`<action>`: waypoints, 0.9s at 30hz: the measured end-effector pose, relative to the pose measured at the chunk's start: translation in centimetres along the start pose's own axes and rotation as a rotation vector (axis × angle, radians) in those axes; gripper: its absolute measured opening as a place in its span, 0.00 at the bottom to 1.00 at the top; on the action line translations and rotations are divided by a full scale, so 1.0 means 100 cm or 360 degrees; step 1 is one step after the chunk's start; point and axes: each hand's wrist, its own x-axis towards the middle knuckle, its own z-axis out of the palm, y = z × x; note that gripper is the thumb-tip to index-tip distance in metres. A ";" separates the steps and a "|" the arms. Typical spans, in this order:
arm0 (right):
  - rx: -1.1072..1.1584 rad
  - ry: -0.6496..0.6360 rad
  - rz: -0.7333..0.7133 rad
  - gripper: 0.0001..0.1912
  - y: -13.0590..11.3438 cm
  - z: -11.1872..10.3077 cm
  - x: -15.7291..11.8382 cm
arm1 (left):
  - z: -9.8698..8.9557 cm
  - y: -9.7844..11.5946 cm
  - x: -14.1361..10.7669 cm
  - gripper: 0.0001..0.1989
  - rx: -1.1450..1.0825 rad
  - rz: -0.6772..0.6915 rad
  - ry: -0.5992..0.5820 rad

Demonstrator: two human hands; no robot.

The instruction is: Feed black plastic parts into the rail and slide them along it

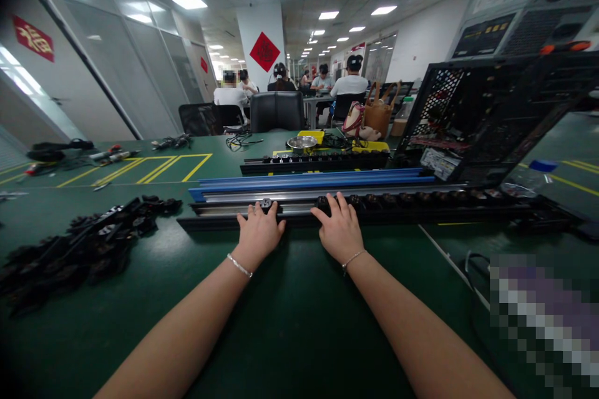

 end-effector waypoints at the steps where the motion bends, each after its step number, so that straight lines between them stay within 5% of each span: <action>1: 0.0004 -0.0002 -0.0001 0.23 0.000 0.000 0.000 | 0.000 0.000 0.000 0.30 0.0003 0.0001 0.0004; 27: 0.0031 -0.0007 -0.0014 0.23 0.001 0.001 0.000 | 0.000 -0.001 -0.001 0.28 -0.0019 0.0015 -0.0004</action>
